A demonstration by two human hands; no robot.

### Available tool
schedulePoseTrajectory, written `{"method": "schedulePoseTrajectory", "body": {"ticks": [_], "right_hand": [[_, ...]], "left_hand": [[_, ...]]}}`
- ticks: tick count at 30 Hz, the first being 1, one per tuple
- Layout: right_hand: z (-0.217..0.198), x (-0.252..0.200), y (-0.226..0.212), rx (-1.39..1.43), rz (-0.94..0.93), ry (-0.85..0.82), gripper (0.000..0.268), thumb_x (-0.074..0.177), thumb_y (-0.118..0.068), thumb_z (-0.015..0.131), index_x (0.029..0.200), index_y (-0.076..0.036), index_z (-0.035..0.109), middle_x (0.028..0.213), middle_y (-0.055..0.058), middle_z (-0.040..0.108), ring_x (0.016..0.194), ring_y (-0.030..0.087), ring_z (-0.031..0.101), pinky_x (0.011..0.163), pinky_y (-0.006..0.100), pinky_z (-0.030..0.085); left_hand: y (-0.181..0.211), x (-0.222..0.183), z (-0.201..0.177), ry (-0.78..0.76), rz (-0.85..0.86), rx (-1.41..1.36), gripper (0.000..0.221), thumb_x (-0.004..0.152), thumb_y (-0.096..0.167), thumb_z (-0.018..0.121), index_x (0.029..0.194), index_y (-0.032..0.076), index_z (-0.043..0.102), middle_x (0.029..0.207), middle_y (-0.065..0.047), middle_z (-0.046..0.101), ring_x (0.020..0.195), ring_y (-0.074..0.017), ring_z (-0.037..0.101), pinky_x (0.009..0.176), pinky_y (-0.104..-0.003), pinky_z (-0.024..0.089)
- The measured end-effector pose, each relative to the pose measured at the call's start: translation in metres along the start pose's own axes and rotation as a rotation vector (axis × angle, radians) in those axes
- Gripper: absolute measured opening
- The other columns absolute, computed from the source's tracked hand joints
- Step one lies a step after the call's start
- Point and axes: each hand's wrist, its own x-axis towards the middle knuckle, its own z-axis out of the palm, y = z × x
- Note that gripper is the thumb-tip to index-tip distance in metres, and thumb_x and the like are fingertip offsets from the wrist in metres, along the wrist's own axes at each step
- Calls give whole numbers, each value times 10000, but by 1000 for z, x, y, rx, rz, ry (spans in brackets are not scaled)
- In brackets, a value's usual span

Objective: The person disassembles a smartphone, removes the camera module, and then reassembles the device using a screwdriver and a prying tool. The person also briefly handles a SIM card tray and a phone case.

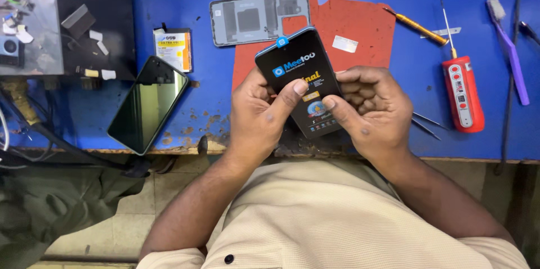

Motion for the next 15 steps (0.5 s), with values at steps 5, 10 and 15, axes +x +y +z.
{"method": "schedulePoseTrajectory", "body": {"ticks": [5, 10, 15], "right_hand": [[-1, 5, 4, -29, 30, 4, 324, 978, 85, 719, 1264, 30, 578, 1173, 168, 724, 1060, 161, 726, 925, 279, 619], [0, 6, 7, 34, 43, 21, 338, 988, 67, 724, 1272, 15, 547, 1168, 166, 727, 1045, 147, 727, 910, 269, 615], [0, 7, 9, 23, 49, 26, 349, 981, 60, 730, 1270, 7, 541, 1142, 164, 726, 1022, 139, 726, 884, 261, 612]], "left_hand": [[2, 3, -3, -9, 16, 44, 277, 1029, 105, 695, 1263, -19, 611, 1116, -66, 734, 1004, -87, 690, 900, -264, 591], [4, 7, -3, 6, -13, 19, 260, 1012, 99, 698, 1231, -20, 625, 1082, -62, 747, 966, -89, 703, 863, -268, 601], [8, 8, -3, 9, -38, 47, 251, 996, 91, 707, 1208, -22, 636, 1066, -67, 750, 956, -88, 706, 857, -268, 607]]}}
